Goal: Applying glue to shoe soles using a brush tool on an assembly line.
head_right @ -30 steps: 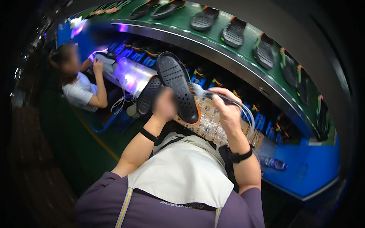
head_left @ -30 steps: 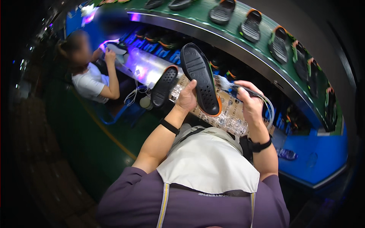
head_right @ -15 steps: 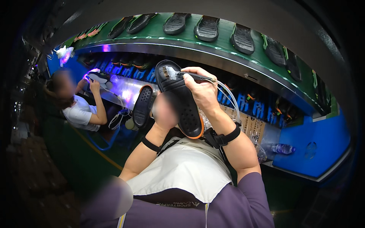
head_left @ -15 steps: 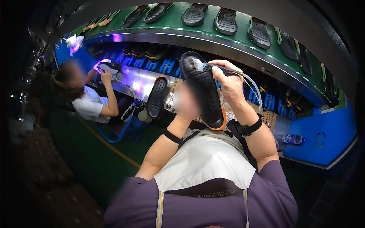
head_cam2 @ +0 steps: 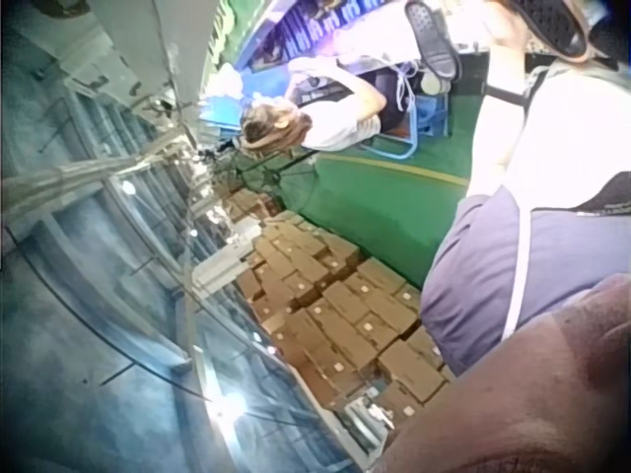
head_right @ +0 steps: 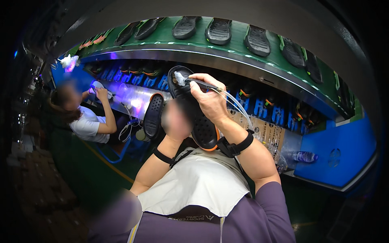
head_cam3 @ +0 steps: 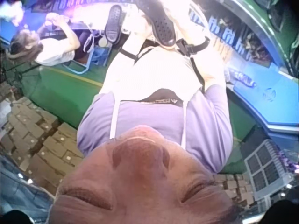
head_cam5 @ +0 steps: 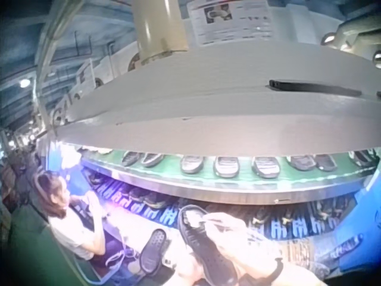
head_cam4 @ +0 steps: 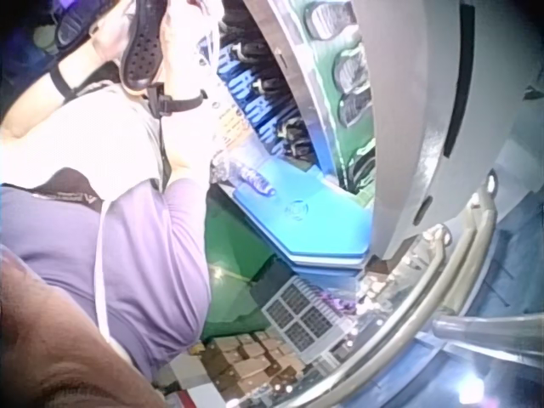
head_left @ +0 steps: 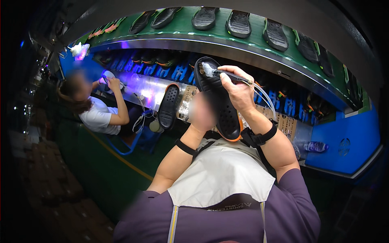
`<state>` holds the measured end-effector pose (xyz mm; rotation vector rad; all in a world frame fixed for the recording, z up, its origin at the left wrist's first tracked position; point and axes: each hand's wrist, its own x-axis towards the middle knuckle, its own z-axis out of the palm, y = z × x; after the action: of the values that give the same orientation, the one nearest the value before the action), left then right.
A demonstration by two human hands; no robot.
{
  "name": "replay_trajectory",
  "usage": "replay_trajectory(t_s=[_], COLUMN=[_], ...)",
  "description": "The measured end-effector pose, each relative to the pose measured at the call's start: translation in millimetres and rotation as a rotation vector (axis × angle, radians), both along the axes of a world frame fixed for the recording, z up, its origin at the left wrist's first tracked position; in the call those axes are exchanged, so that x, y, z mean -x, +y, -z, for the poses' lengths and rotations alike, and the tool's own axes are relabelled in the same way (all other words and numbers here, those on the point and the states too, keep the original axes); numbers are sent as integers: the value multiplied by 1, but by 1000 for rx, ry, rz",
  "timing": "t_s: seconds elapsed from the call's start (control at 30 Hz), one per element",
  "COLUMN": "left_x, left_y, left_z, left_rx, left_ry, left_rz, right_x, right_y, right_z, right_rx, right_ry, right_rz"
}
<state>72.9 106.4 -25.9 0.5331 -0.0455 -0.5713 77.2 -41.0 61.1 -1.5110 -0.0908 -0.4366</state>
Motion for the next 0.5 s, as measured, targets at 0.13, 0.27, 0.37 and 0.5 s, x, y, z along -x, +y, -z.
replay_trajectory(t_s=[0.13, 0.27, 0.37, 0.5], left_x=[-2, -3, -18, -25], left_y=[-2, -1, 7, 21], left_z=[3, -2, -2, -12], left_rx=[-45, -69, -69, -6], left_ry=[-56, -8, -23, -139], left_rz=[-46, -31, -149, 18], right_x=[9, 17, 47, 77], right_y=[5, -7, -22, -57], right_z=[-3, 13, 6, -28], right_rx=[106, 485, 719, 903], right_ry=[5, -235, -229, 45], right_rz=[0, 1, -130, -470])
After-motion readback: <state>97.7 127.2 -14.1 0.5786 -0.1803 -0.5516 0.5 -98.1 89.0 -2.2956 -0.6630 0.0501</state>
